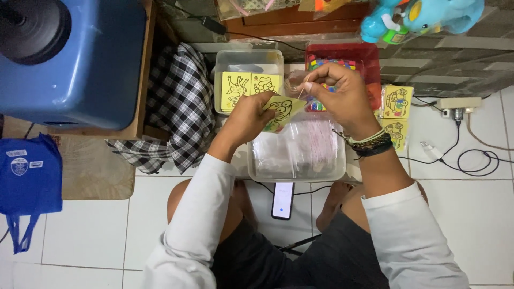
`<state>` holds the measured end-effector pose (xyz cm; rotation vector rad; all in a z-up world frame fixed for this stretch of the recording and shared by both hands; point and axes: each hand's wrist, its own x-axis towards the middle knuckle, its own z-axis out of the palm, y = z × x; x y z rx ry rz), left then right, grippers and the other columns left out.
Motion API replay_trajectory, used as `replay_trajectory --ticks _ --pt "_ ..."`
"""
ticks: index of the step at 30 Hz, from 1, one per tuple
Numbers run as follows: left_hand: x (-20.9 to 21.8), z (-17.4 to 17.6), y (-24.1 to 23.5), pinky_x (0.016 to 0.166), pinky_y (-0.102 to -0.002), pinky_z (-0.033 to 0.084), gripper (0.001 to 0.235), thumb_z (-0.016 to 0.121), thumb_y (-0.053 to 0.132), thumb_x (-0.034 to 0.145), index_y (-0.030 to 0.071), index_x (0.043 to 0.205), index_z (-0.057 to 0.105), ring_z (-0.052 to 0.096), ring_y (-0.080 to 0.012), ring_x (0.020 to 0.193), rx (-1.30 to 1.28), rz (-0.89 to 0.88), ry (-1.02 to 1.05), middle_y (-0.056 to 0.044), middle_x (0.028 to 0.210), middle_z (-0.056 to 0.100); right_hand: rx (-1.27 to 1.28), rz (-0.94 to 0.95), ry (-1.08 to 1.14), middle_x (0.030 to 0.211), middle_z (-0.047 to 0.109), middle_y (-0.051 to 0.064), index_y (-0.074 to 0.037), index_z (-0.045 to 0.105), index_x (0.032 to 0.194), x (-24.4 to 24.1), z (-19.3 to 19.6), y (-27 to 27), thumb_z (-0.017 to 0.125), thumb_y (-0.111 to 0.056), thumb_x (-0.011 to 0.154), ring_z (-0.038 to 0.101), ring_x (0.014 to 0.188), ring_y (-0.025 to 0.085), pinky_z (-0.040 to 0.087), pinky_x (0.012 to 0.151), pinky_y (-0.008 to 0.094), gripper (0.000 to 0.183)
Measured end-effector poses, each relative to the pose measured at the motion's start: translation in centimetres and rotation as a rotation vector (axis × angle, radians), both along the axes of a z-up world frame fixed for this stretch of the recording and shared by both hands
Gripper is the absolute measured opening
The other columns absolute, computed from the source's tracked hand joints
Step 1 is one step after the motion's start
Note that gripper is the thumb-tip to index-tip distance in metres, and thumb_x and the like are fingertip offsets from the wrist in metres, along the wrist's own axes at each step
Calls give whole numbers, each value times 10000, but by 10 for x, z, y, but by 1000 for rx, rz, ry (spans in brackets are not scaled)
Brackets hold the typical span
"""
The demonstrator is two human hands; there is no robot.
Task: The person places small colorful squares into a plastic bag alongside a yellow card featuring a line drawing of an animal.
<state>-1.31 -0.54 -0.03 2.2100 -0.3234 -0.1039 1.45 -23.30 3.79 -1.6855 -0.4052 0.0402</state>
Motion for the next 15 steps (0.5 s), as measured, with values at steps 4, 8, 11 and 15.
replay_trajectory --ticks 4,8,11,15 --pt "-1 4 0 824 -522 569 358 718 31 865 59 1221 701 726 -464 935 -50 -5 2 -205 971 777 -77 -10 -39 909 715 54 -37 711 1052 0 -4 -1 742 -7 964 613 924 99 509 896 281 98" --pt "0 2 1 828 -511 572 348 724 64 866 102 1212 705 728 -441 961 -80 -24 21 -171 975 783 -204 13 -49 841 704 56 -50 757 1008 -3 -2 0 785 -25 908 632 879 143 502 862 321 106" --pt "1 1 1 815 -488 574 331 732 65 869 95 1198 705 740 -425 937 -88 -34 36 -166 948 784 -290 28 -75 853 727 73 -79 783 1006 -1 -3 -1 785 -57 901 661 893 167 503 860 337 107" --pt "-1 9 -1 795 -471 576 287 748 63 870 66 1154 710 752 -415 906 -143 -71 63 -198 921 779 -310 69 -160 900 747 122 -87 800 1001 -3 2 -1 789 -64 904 698 923 265 497 876 373 100"
